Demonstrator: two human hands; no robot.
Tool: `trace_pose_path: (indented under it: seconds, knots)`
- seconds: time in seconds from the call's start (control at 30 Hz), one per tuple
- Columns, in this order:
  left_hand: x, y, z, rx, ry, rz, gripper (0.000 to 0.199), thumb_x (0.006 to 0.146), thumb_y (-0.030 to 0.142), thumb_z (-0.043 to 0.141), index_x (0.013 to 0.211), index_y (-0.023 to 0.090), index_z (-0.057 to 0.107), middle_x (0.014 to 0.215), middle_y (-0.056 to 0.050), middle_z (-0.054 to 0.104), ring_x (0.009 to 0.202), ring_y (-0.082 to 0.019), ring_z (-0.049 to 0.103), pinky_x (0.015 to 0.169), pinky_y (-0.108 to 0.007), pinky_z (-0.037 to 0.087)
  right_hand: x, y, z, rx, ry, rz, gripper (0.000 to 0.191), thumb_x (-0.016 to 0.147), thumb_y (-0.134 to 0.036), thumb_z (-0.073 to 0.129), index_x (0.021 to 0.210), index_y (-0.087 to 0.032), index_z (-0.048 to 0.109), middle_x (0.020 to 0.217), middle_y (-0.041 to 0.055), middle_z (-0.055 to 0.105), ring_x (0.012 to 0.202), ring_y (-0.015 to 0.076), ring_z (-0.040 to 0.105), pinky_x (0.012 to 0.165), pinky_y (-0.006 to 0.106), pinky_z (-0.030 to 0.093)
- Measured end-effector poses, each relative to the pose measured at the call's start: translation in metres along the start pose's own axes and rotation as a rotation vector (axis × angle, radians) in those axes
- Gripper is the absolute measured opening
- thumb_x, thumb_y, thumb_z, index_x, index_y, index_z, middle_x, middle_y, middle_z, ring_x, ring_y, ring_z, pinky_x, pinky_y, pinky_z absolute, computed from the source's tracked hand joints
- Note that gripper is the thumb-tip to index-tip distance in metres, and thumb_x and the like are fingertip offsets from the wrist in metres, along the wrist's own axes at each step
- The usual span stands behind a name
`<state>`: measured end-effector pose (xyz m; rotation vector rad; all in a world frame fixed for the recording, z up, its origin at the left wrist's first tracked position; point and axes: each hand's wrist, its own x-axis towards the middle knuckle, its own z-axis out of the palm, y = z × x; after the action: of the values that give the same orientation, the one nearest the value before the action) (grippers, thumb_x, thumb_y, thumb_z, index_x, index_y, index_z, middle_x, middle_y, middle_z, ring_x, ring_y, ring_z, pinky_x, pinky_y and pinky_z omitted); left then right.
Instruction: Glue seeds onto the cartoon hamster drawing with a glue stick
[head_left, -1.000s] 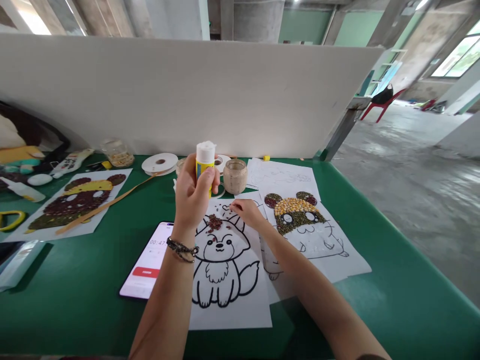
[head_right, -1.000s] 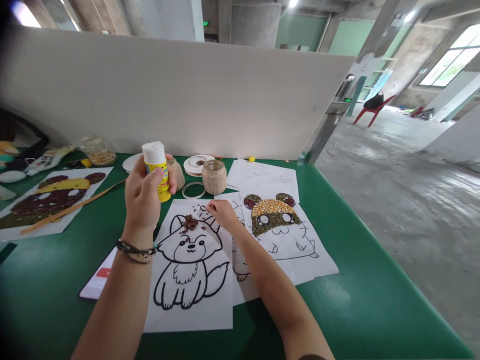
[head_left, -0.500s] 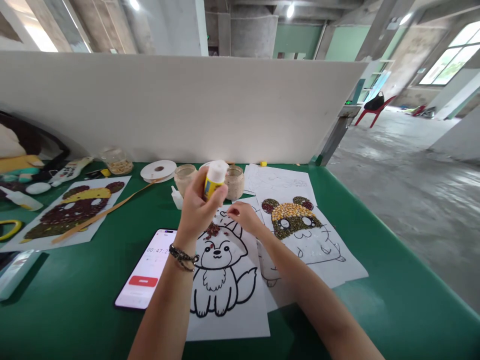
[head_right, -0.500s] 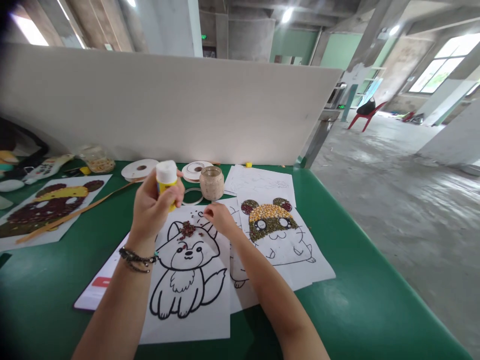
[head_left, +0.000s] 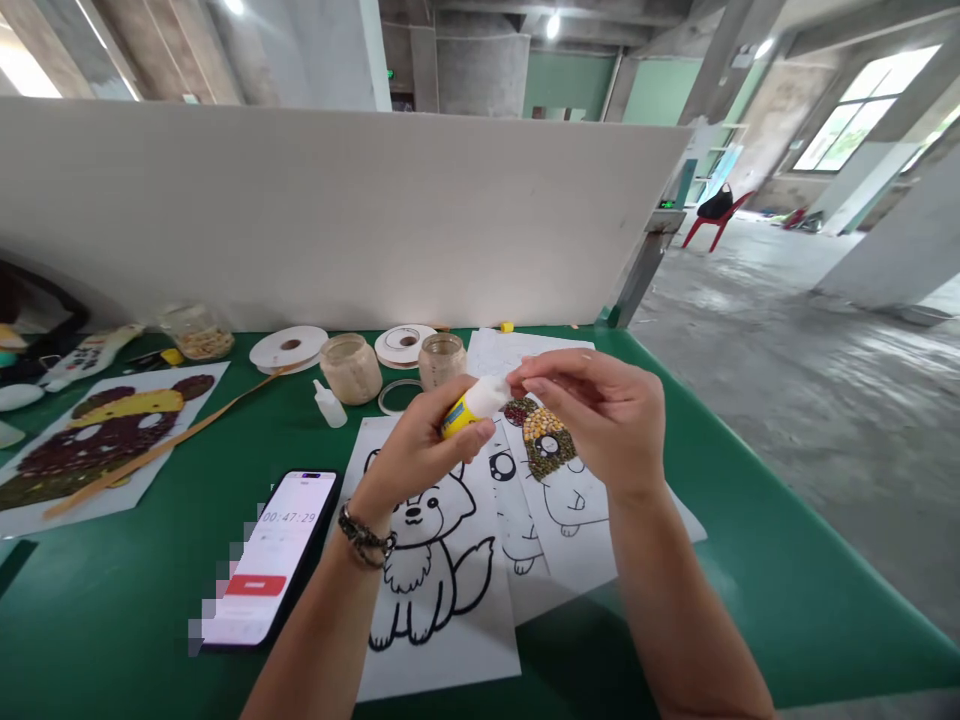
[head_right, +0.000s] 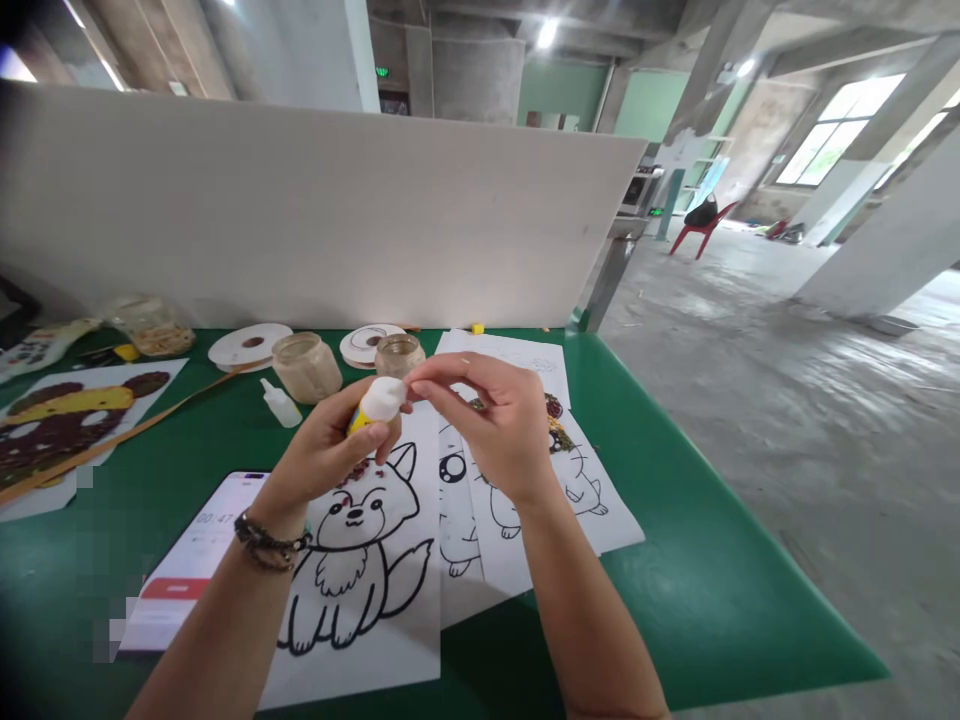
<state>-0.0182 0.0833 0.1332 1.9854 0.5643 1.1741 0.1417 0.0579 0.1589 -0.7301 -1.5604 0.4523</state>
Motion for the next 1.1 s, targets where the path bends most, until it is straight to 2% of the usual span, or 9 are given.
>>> trace_pose_path:
  seconds: [0.17, 0.27, 0.5, 0.67, 0.8, 0.9, 1.1]
  knots:
    - [-0.001, 0.006, 0.002, -0.033, -0.031, 0.023, 0.018, 0.079, 0.035, 0.051, 0.082, 0.018, 0.051, 0.052, 0.006, 0.046, 0.038, -0.006, 0.038, 0.034, -0.018, 0.033, -0.001, -0.009, 0.002, -0.193, 0.011, -0.188, 0.010, 0.074, -0.012, 0.062, 0.071, -0.022, 0.063, 0.070, -0.0038, 0.062, 0.068, 0.0081, 0.058, 0.060, 0.023, 0.049]
    - [-0.002, 0.008, 0.004, -0.018, -0.043, 0.027, 0.022, 0.080, 0.039, 0.051, 0.082, 0.017, 0.052, 0.051, 0.005, 0.046, 0.041, -0.007, 0.040, 0.036, -0.019, 0.034, 0.000, -0.010, 0.002, -0.197, 0.027, -0.195, 0.012, 0.075, -0.011, 0.061, 0.073, -0.023, 0.064, 0.071, -0.0033, 0.060, 0.068, 0.0080, 0.056, 0.059, 0.023, 0.049]
    - [-0.005, 0.006, 0.003, -0.078, -0.088, 0.027, 0.030, 0.083, 0.046, 0.044, 0.082, 0.018, 0.053, 0.050, 0.003, 0.047, 0.043, -0.010, 0.044, 0.039, -0.021, 0.038, -0.001, -0.008, 0.002, -0.264, -0.025, -0.239, 0.016, 0.076, -0.010, 0.059, 0.078, -0.024, 0.066, 0.075, -0.0036, 0.062, 0.070, 0.0072, 0.057, 0.059, 0.020, 0.049]
    - [-0.006, 0.007, 0.001, -0.128, -0.102, 0.030, 0.028, 0.084, 0.045, 0.044, 0.084, 0.018, 0.054, 0.051, 0.004, 0.047, 0.042, -0.009, 0.044, 0.039, -0.021, 0.037, -0.002, -0.010, 0.001, -0.327, -0.065, -0.303, 0.020, 0.077, -0.007, 0.055, 0.082, -0.023, 0.066, 0.079, -0.0028, 0.062, 0.058, 0.0044, 0.055, 0.054, 0.019, 0.049]
    - [-0.006, 0.008, 0.000, -0.176, -0.095, 0.041, 0.027, 0.084, 0.044, 0.045, 0.082, 0.019, 0.054, 0.051, 0.003, 0.048, 0.040, -0.008, 0.042, 0.036, -0.021, 0.036, -0.001, -0.013, -0.001, -0.347, -0.122, -0.345, 0.022, 0.080, -0.011, 0.050, 0.089, -0.025, 0.065, 0.084, -0.0009, 0.062, 0.071, 0.0085, 0.059, 0.057, 0.022, 0.051]
    - [-0.006, 0.009, 0.000, -0.196, -0.093, 0.030, 0.026, 0.084, 0.044, 0.045, 0.081, 0.019, 0.053, 0.050, 0.004, 0.047, 0.039, -0.008, 0.041, 0.034, -0.020, 0.034, -0.001, -0.014, -0.002, -0.390, -0.146, -0.405, 0.019, 0.078, -0.016, 0.056, 0.092, -0.025, 0.065, 0.085, -0.0002, 0.061, 0.076, 0.0102, 0.059, 0.061, 0.024, 0.052]
    - [-0.008, 0.010, 0.001, -0.202, -0.075, 0.033, 0.026, 0.084, 0.045, 0.045, 0.080, 0.019, 0.050, 0.051, 0.004, 0.045, 0.039, -0.007, 0.039, 0.033, -0.020, 0.031, -0.003, -0.015, 0.001, -0.433, -0.084, -0.444, 0.019, 0.076, -0.014, 0.060, 0.091, -0.025, 0.064, 0.082, -0.0010, 0.062, 0.075, 0.0106, 0.059, 0.064, 0.024, 0.052]
